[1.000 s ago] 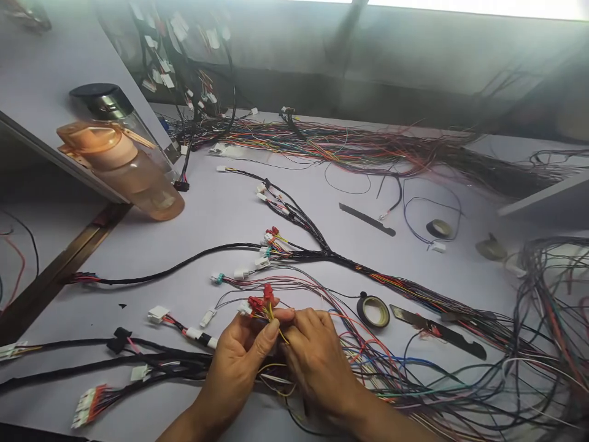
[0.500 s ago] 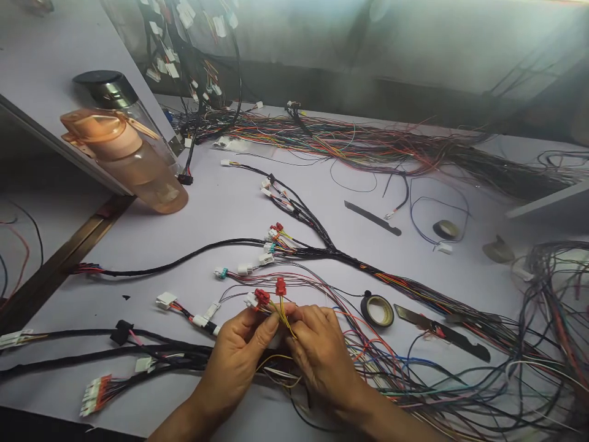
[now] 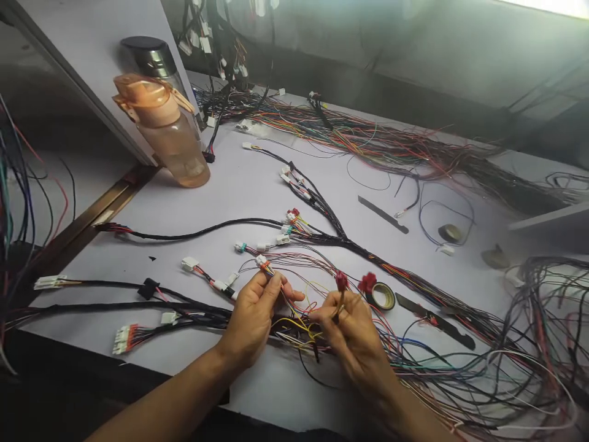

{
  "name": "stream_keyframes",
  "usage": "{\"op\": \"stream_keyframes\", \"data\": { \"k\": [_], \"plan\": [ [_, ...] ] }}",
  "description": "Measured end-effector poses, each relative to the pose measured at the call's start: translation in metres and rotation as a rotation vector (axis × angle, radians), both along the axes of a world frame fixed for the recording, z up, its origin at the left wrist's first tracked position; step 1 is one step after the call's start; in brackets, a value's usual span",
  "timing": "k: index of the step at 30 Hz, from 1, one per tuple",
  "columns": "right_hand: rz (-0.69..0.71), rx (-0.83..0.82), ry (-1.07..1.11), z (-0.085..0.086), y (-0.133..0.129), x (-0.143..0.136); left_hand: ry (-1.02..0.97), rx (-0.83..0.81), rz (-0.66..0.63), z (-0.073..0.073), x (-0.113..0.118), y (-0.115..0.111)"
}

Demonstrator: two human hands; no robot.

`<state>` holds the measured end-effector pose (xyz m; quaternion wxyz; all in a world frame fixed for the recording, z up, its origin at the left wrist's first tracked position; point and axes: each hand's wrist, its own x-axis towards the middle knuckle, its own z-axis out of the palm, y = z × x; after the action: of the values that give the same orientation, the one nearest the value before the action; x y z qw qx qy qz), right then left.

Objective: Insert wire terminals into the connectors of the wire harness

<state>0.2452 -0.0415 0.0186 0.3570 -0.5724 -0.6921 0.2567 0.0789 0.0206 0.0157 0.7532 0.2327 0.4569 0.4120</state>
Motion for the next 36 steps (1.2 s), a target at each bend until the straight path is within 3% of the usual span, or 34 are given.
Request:
{"op": "stream_keyframes", "data": {
  "k": [5, 9, 13, 17, 19, 21, 23, 25, 30, 36],
  "plan": [
    [0.270, 0.148, -0.065, 0.005, -0.022, -0.011, -0.065, 0.042, -0.017, 0.000, 0.002, -0.002],
    [0.363, 0.205, -0.180, 0.003, -0.027, -0.031, -0.065, 0.095, -0.024, -0.004, 0.003, -0.003],
    [0.458, 0.128, -0.279, 0.009, -0.023, -0.036, -0.074, 0.126, -0.041, -0.007, 0.002, -0.004],
    [0.562, 0.075, -0.188, 0.030, -0.012, -0.018, -0.021, 0.169, -0.131, -0.007, 0.000, -0.005],
    [0.506, 0.084, -0.114, 0.037, 0.001, -0.003, 0.008, 0.191, -0.171, -0.006, -0.001, -0.006],
    [0.356, 0.071, -0.100, 0.037, 0.019, 0.011, 0.028, 0.212, -0.179, -0.006, -0.001, -0.007],
    [0.159, 0.097, -0.134, 0.030, 0.043, 0.024, 0.030, 0.226, -0.177, -0.007, 0.000, -0.007],
    [0.050, 0.093, -0.184, 0.019, 0.069, 0.032, 0.014, 0.219, -0.184, -0.008, 0.001, -0.007],
    [0.049, 0.045, -0.426, 0.002, 0.122, 0.036, -0.009, 0.174, -0.196, -0.012, 0.001, -0.006],
    [0.068, 0.058, -0.662, -0.008, 0.139, 0.033, 0.020, 0.145, -0.201, -0.010, 0.000, -0.004]
  ]
}}
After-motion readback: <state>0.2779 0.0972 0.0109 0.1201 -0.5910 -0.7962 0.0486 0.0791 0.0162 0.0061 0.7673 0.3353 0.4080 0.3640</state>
